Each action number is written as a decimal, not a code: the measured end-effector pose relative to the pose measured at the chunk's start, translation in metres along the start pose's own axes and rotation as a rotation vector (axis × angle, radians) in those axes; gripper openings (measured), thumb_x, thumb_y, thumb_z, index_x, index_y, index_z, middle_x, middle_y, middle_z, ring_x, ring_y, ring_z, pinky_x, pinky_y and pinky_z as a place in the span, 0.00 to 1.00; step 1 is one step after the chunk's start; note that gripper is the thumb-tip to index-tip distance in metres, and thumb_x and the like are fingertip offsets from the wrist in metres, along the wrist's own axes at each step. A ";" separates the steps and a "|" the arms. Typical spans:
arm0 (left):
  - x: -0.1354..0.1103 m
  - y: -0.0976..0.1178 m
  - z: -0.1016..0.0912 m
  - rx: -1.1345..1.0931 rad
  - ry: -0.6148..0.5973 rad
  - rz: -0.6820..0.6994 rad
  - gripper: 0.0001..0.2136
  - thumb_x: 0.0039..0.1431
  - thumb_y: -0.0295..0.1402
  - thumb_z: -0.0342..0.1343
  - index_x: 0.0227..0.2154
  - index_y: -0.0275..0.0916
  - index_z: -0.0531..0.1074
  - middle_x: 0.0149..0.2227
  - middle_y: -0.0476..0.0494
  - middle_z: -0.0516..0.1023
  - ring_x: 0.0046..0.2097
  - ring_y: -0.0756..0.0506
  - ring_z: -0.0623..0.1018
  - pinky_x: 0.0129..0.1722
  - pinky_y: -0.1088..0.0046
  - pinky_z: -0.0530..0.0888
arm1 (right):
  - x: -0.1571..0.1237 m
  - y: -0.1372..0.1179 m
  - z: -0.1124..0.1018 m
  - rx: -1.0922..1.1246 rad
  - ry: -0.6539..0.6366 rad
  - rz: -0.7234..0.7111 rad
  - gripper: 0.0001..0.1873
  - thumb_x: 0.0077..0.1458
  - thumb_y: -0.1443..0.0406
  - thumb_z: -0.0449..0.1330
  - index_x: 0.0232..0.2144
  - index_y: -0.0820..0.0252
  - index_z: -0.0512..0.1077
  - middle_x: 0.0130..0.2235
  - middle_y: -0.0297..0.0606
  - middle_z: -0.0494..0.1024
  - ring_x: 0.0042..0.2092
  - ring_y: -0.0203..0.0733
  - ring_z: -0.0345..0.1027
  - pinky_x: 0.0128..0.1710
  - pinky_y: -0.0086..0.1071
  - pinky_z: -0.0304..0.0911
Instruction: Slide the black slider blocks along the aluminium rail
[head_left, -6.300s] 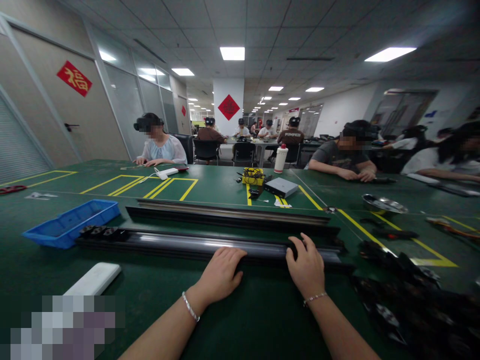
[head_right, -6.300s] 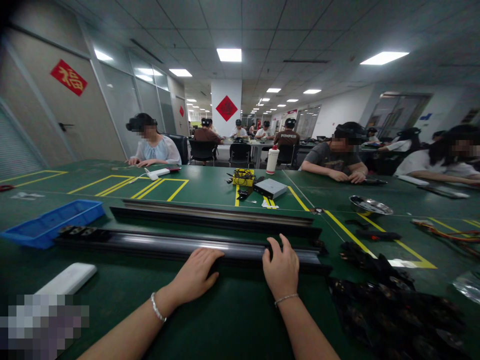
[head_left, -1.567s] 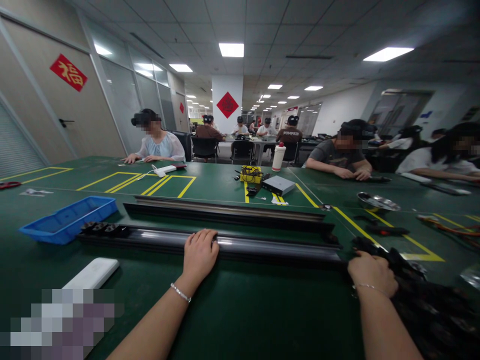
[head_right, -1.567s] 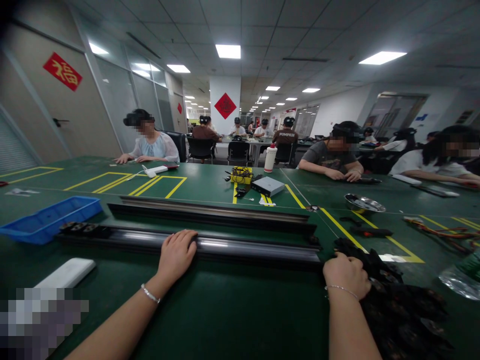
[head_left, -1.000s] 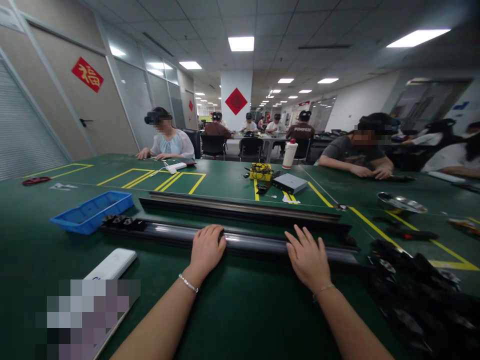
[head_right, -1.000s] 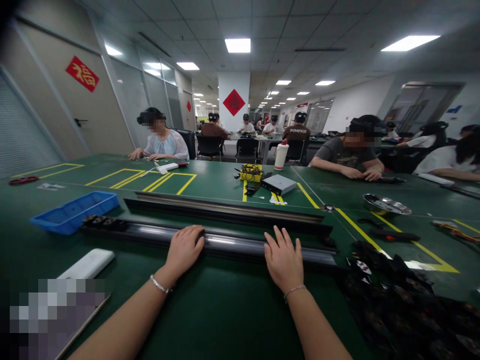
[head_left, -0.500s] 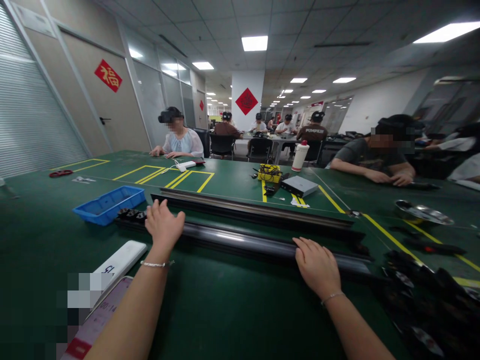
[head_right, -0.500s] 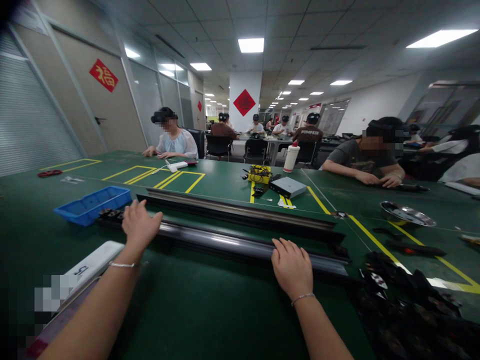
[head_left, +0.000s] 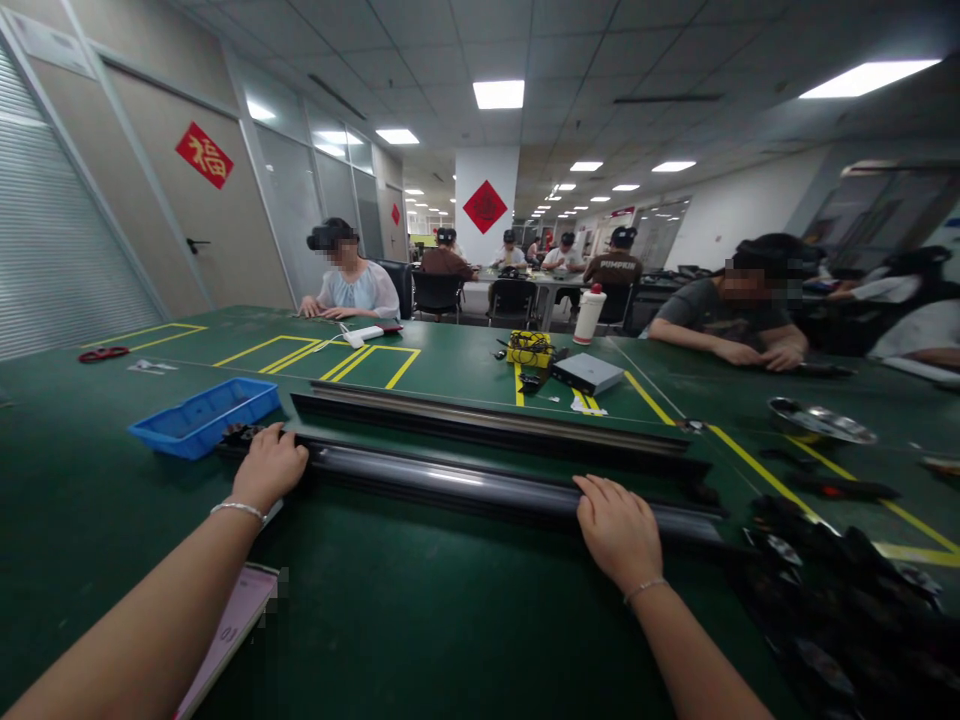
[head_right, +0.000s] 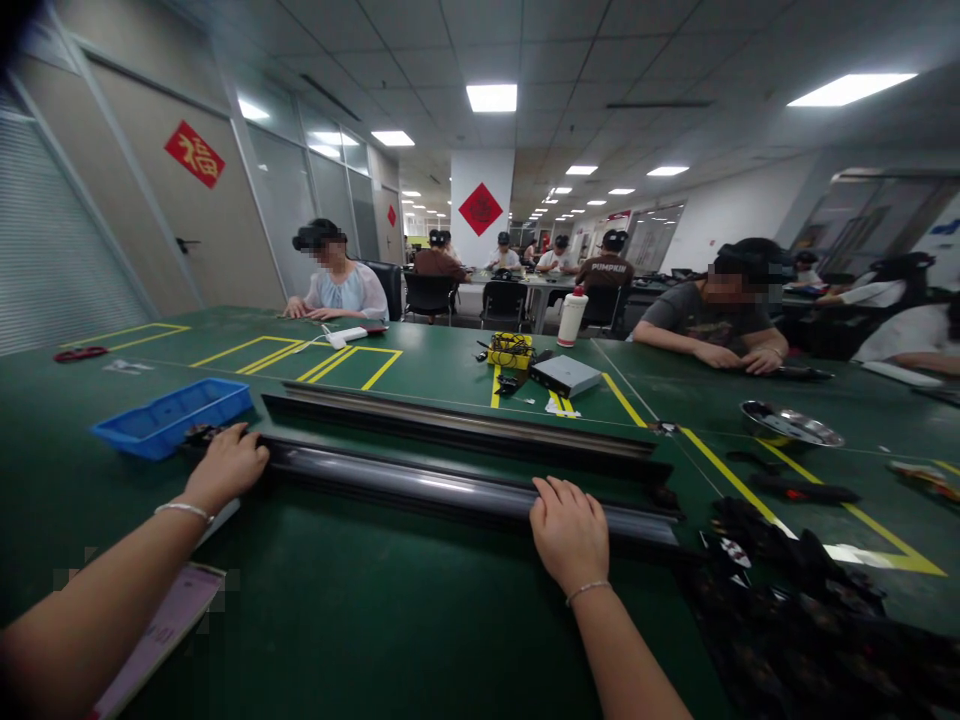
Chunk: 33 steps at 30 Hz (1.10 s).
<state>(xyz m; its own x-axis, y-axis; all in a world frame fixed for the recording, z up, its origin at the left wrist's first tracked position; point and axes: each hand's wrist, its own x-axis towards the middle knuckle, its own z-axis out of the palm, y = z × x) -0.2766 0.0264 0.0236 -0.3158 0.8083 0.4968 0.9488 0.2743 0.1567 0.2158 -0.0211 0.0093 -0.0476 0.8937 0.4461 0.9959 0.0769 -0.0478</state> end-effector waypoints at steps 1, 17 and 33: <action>-0.002 0.000 0.000 0.030 -0.023 0.046 0.12 0.54 0.28 0.44 0.33 0.30 0.72 0.45 0.39 0.77 0.59 0.41 0.64 0.58 0.62 0.59 | 0.000 0.000 0.000 0.002 0.001 0.001 0.22 0.59 0.65 0.43 0.49 0.54 0.72 0.52 0.37 0.74 0.54 0.44 0.63 0.53 0.41 0.52; 0.004 -0.002 -0.001 0.320 -0.259 0.248 0.16 0.60 0.28 0.41 0.39 0.28 0.73 0.52 0.32 0.71 0.60 0.32 0.59 0.55 0.50 0.57 | 0.002 0.000 -0.003 0.037 -0.024 0.000 0.22 0.59 0.64 0.44 0.49 0.56 0.72 0.50 0.38 0.75 0.53 0.43 0.64 0.51 0.40 0.54; 0.005 0.004 0.004 0.138 -0.250 0.049 0.24 0.59 0.31 0.41 0.57 0.24 0.59 0.58 0.23 0.62 0.60 0.33 0.59 0.55 0.54 0.58 | 0.001 0.000 -0.003 0.055 -0.012 0.009 0.22 0.59 0.64 0.44 0.49 0.56 0.72 0.49 0.37 0.75 0.52 0.42 0.64 0.51 0.39 0.53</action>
<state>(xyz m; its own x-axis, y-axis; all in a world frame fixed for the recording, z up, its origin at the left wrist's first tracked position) -0.2749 0.0334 0.0236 -0.2787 0.9209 0.2724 0.9581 0.2863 0.0121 0.2158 -0.0210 0.0122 -0.0396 0.8996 0.4349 0.9906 0.0925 -0.1009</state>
